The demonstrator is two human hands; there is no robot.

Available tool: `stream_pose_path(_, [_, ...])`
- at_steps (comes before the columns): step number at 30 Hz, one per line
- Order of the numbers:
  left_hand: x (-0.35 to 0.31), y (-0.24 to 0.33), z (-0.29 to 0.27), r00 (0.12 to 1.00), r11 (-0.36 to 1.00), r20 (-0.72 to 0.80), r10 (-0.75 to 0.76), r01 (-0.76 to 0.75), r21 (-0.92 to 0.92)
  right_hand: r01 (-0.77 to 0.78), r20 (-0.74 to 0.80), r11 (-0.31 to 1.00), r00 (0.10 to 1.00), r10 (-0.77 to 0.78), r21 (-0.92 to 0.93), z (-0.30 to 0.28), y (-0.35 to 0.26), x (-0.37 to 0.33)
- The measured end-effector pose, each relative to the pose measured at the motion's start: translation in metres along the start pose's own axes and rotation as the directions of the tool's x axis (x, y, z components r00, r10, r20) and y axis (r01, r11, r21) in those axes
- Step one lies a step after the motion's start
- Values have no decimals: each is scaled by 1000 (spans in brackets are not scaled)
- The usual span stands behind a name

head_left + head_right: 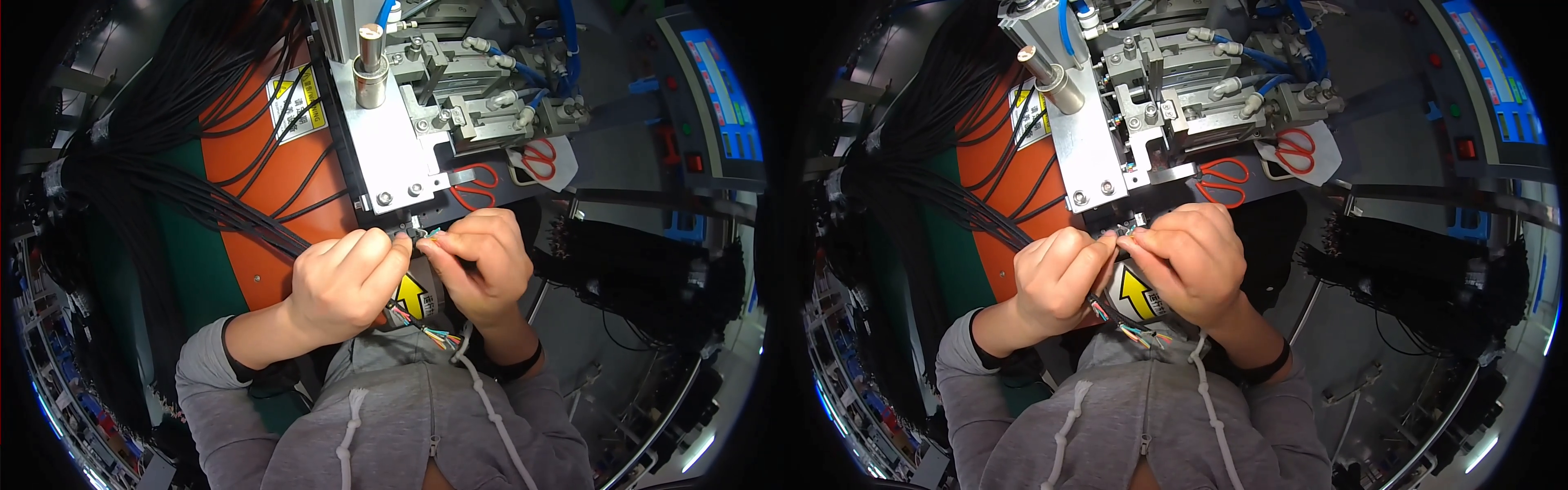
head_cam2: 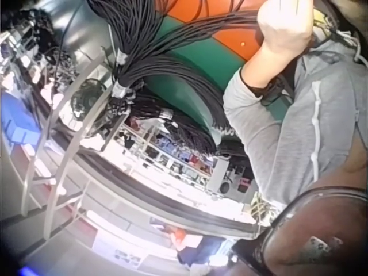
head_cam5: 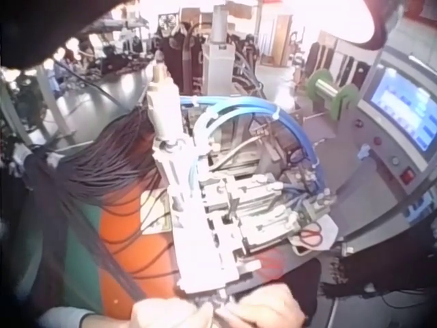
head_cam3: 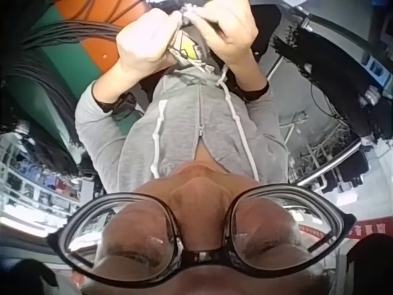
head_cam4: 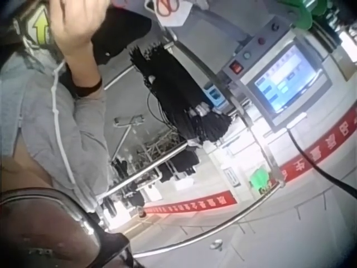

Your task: The person inserts the ends of individual wires into a machine one by one, then gathers the bundle of cables to move them aside before repeating the process with another bundle.

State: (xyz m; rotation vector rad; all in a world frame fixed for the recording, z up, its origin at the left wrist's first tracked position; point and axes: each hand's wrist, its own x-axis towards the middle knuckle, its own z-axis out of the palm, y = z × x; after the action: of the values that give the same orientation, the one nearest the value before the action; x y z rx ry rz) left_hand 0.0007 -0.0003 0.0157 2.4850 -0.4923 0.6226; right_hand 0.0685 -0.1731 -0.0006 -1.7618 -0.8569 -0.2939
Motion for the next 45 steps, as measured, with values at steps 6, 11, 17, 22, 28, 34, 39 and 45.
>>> stream_pose_path(6, [0, -6, 5, 995, 994, -37, 88, -85, 76, -549, 361, 783, 821, 442, 291, -23, 8, 1])
stream_pose_path(11, [-3, 1, 8, 995, 986, 23, 94, -96, 135, -688, 366, 641, 725, 584, 340, -18, 22, -5])
stream_pose_path(17, [-4, 4, 10, 985, 973, 173, 4, -44, 227, -312, 177, 942, 927, 330, -122, 4, 18, -4])
stream_pose_path(22, [-7, 10, 13, 981, 957, 182, -68, 12, 291, -183, 192, 957, 955, 227, -223, 8, 20, -6])
stream_pose_path(28, [-5, 9, 15, 983, 956, 172, -64, 11, 293, -152, 87, 978, 982, 166, -141, 15, 29, -11])
stream_pose_path(34, [-7, 6, 14, 979, 948, 200, -47, -19, 319, -188, 122, 971, 971, 206, -148, 14, 28, -7])
stream_pose_path(39, [-6, 10, 13, 973, 936, 218, -72, -10, 351, -165, 177, 966, 964, 200, -197, 10, 23, -7])
stream_pose_path(45, [-5, 5, 17, 984, 960, 168, -64, 15, 280, -373, 88, 927, 926, 368, 46, 19, 36, -20])
